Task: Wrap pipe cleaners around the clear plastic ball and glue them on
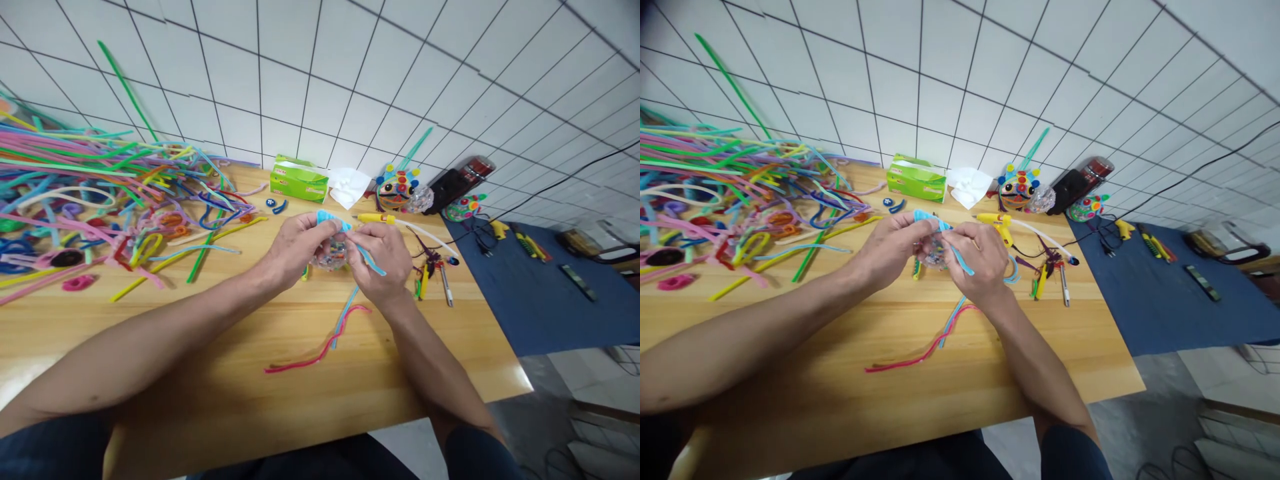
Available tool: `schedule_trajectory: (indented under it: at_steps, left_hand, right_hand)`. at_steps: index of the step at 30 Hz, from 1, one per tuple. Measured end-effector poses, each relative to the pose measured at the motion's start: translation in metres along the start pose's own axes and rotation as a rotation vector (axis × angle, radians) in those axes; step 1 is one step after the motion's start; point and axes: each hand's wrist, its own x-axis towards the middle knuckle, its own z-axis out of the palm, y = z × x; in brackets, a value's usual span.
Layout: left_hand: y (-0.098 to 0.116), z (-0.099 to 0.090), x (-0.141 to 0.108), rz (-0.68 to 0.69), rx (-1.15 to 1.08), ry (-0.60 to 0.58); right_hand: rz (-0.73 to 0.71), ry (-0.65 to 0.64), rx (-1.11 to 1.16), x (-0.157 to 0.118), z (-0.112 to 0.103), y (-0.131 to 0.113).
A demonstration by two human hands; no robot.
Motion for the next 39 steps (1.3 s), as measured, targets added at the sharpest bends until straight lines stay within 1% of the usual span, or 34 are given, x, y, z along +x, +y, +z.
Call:
schedule_trajectory:
  at_steps: [4,9,14,17,19,21,22,24,26,28,30,32,36,39]
  left_hand:
    - [0.0,0.0,0.001,-0.063,-0.107,-0.033]
    - [0.002,0.001,0.0,-0.087,-0.177,-0.041]
    - [-0.001,0.001,-0.001,-0.024,-0.08,-0.046]
    - [0.0,0.001,-0.001,0.022,-0.014,-0.005]
    - [0.003,0.001,0.0,0.041,-0.031,0.03]
    - [0.006,0.002,0.0,0.042,-0.091,0.041]
    - [0.007,0.002,0.0,0.033,-0.12,0.036]
    - [0.006,0.003,0.0,0.02,-0.15,0.019]
    - [0.003,0.004,-0.001,0.029,-0.145,-0.003]
    - [-0.002,0.005,-0.002,0.047,-0.139,-0.026]
    - [-0.008,0.006,-0.003,0.05,-0.148,-0.045]
    - [-0.012,0.007,-0.004,0.028,-0.158,-0.051]
    - [-0.013,0.007,-0.003,-0.029,-0.12,-0.049]
    - [-0.008,0.004,-0.001,0.029,-0.034,-0.025]
  right_hand:
    - [-0.052,0.037,-0.103,-0.002,0.004,0.001]
    - [-0.085,0.067,-0.103,-0.001,0.007,0.001]
    - [-0.071,0.045,-0.115,-0.005,0.009,0.001]
    - [-0.117,0.021,-0.115,-0.005,0.011,0.004]
    - [-0.124,-0.016,-0.048,-0.003,0.011,0.007]
    - [-0.054,-0.02,0.043,0.0,0.009,0.009]
    - [0.023,-0.006,0.098,0.002,0.008,0.008]
    - [0.257,0.007,0.246,0.007,0.004,0.005]
    - [0.505,-0.042,0.43,0.01,0.0,-0.002]
    - [0.661,-0.103,0.571,0.012,-0.002,-0.009]
    - [0.734,-0.124,0.627,0.013,-0.002,-0.015]
    - [0.791,-0.118,0.63,0.013,-0.001,-0.018]
    - [0.86,-0.095,0.634,0.016,0.0,-0.017]
    - [0.887,-0.086,0.644,0.02,-0.002,-0.014]
